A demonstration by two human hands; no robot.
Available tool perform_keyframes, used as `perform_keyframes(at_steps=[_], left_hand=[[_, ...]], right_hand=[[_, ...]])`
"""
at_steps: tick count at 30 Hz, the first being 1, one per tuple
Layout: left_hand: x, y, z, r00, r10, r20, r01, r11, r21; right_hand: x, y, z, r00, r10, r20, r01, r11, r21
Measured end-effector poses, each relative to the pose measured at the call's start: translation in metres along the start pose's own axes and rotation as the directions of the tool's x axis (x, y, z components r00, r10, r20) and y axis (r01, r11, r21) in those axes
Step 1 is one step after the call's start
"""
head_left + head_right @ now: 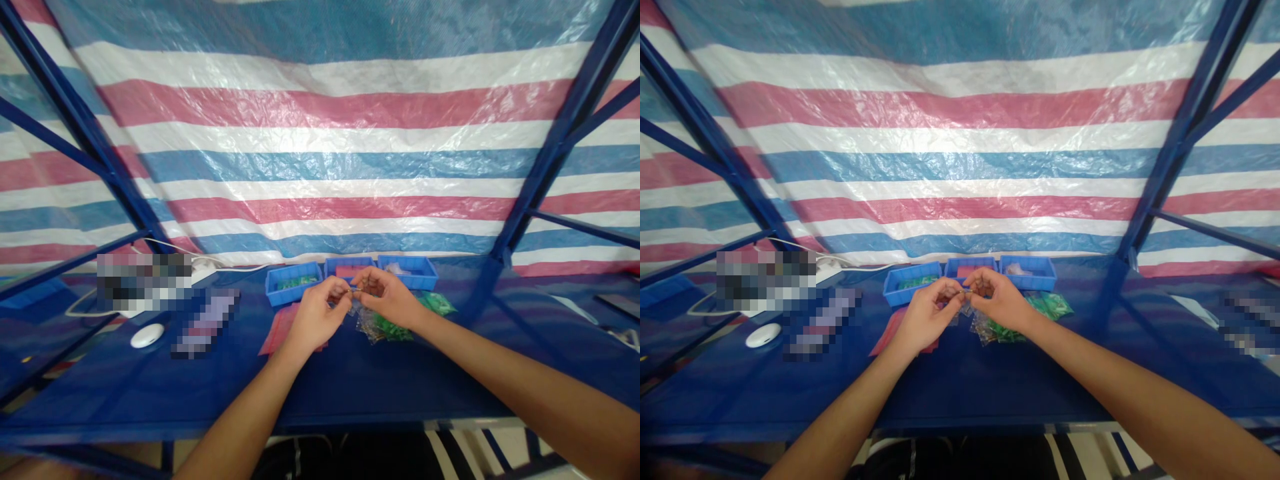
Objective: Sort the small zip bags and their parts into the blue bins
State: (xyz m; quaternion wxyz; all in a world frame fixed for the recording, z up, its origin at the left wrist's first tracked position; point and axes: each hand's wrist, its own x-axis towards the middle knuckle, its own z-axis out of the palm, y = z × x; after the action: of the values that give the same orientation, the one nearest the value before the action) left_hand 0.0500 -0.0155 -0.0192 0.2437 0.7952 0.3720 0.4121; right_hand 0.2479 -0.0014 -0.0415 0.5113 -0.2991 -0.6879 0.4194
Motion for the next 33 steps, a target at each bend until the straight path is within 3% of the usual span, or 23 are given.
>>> perform_keyframes(at_steps=[5, 9, 13, 18, 25, 27, 33], left_hand=[[0.0015, 0.0026, -0.0018, 0.993, 0.018, -0.118, -0.007, 0.996, 0.092], [0.0008, 0.0028, -0.0021, 0.990, 0.110, -0.092, -0.096, 0.985, 0.142], [0.0000, 0.0024, 0.0000, 0.989, 0.139, -0.045, -0.134, 0.985, 0.107], [0.0010, -0.0003, -0.0015, 0.992, 0.124, -0.007, -0.122, 0.984, 0.133], [0.0009, -0.0031, -0.0018, 0.997, 0.011, -0.079, -0.006, 0.998, 0.066], [0.0003, -0.0027, -0.0008, 0.997, -0.021, -0.076, 0.022, 1.000, 0.011], [-0.0002, -0.0028, 0.0009, 0.999, 0.003, -0.047, -0.003, 1.000, -0.007]], right_hand=[[0.0037, -0.0009, -0.0021, 0.994, 0.037, -0.105, -0.033, 0.999, 0.041], [0.0047, -0.0007, -0.0039, 0.977, -0.013, -0.213, 0.010, 1.000, -0.013], [0.0025, -0.0001, -0.0023, 0.985, -0.027, -0.173, 0.025, 1.000, -0.014], [-0.0007, -0.0021, 0.0022, 0.994, 0.031, -0.107, -0.027, 0.999, 0.033], [0.0029, -0.0038, -0.0020, 0.971, -0.040, -0.235, 0.026, 0.998, -0.059], [0.0031, -0.0022, -0.0031, 0.975, -0.040, -0.219, 0.027, 0.998, -0.060], [0.0000, 0.0023, 0.0000, 0.999, 0.028, -0.022, -0.027, 0.997, 0.074]])
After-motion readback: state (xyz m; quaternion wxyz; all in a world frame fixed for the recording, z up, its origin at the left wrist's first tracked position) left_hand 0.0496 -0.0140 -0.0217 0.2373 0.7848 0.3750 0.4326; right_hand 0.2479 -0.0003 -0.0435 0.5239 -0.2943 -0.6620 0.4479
